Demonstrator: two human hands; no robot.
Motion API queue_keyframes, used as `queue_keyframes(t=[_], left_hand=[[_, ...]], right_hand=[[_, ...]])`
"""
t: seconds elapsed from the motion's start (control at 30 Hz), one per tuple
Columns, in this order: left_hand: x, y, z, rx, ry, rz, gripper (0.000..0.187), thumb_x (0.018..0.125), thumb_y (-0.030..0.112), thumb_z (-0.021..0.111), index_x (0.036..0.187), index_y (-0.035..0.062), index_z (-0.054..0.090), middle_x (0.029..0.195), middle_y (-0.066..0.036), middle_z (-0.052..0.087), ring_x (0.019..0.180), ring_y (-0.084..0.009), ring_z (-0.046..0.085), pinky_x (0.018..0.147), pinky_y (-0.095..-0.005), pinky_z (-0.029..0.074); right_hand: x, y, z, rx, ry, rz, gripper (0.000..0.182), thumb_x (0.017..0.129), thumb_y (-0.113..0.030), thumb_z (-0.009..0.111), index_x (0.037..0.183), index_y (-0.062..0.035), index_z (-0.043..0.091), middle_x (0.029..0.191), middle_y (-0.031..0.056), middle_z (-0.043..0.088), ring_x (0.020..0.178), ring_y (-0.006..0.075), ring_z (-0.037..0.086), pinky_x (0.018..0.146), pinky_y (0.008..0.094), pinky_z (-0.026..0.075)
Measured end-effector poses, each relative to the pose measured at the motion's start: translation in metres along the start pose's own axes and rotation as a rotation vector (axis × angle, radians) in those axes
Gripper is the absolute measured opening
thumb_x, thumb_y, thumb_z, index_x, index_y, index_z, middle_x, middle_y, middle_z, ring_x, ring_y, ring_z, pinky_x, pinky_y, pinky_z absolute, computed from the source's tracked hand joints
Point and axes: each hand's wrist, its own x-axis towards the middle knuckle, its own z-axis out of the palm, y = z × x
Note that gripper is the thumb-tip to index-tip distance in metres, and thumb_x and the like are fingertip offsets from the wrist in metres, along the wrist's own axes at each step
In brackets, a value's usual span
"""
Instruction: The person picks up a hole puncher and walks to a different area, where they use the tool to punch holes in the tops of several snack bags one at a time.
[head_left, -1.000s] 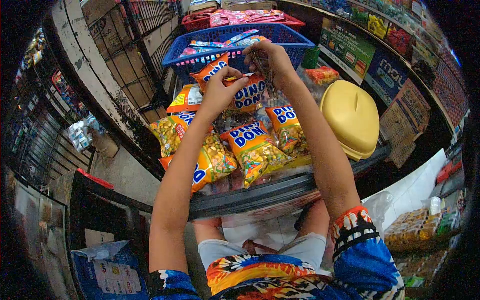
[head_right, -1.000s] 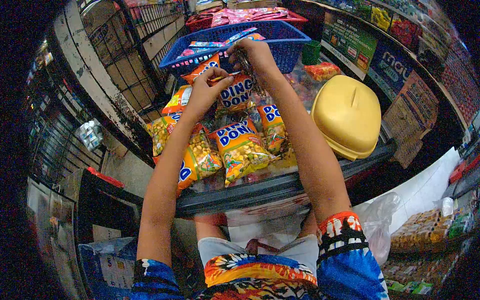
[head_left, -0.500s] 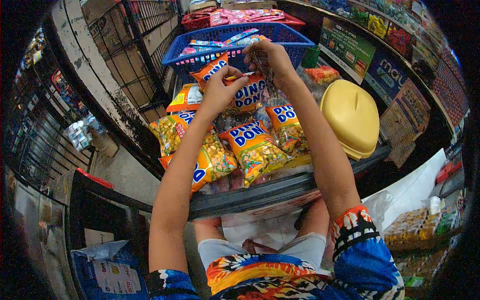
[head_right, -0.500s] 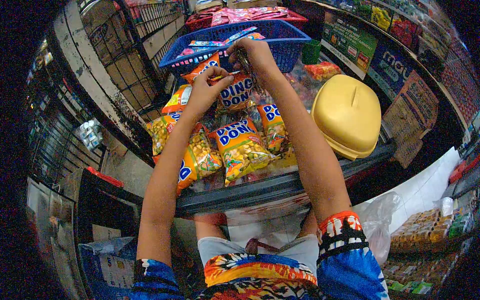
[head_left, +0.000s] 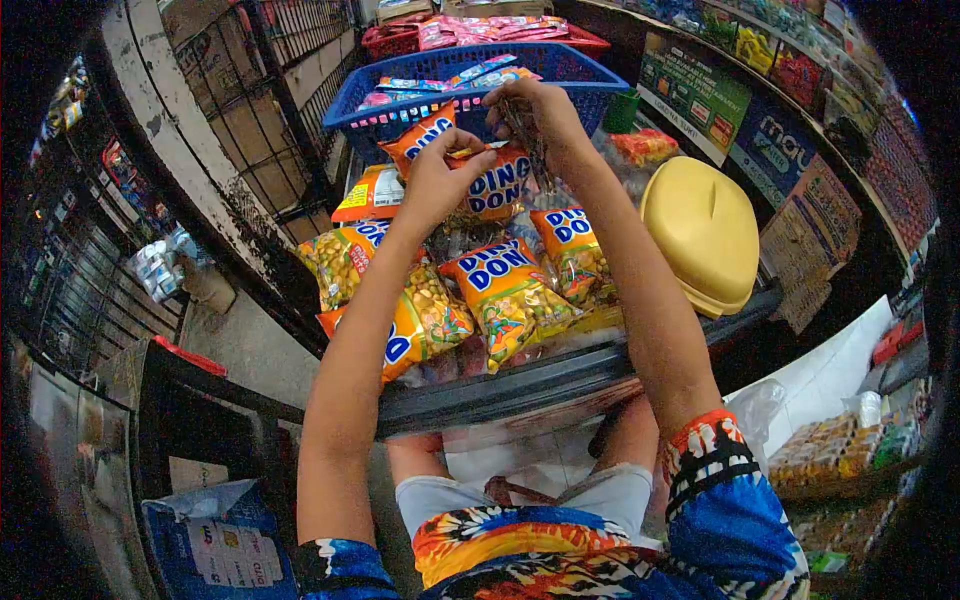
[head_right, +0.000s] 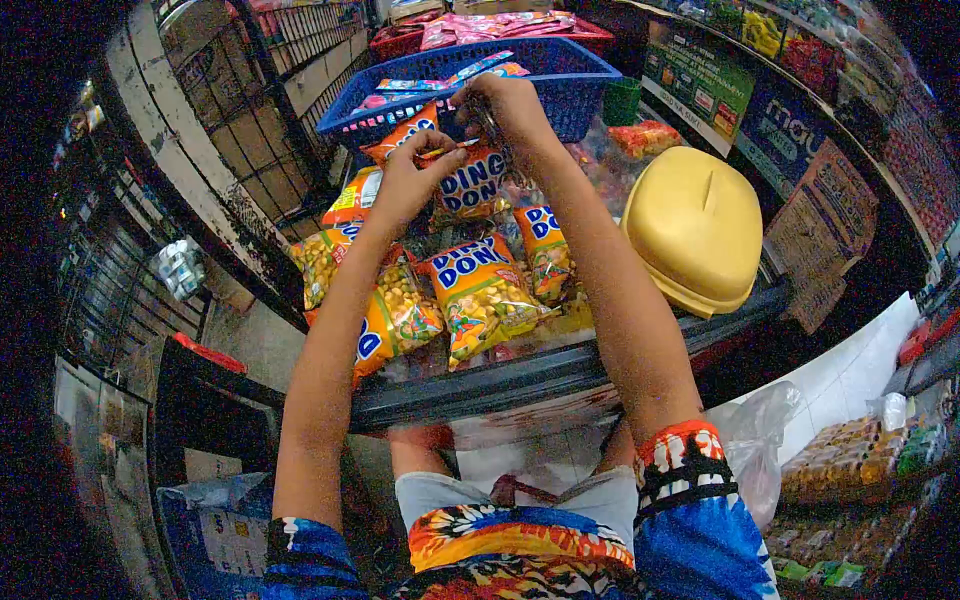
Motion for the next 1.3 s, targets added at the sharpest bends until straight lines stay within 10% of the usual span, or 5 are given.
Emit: queue_keyframes(t=[1.3], left_hand=[[0.0013,-0.0049,0.0007,0.045,0.012,0.045,0.027,0.078,0.022,0.068,0.089,-0.0007,0.061,0.091,-0.010,0.064,0.090,-0.0191,0.060,0.081,-0.0299,0.044]], right_hand=[[-0.0010,-0.0002,0.0004,-0.043,-0.016,-0.014,0.035,0.088,-0.029,0.044,0.087,0.0008,0.062,0.076,0.0082,0.060,0.061,0.0161,0.055,0.059,0.0259,0.046]])
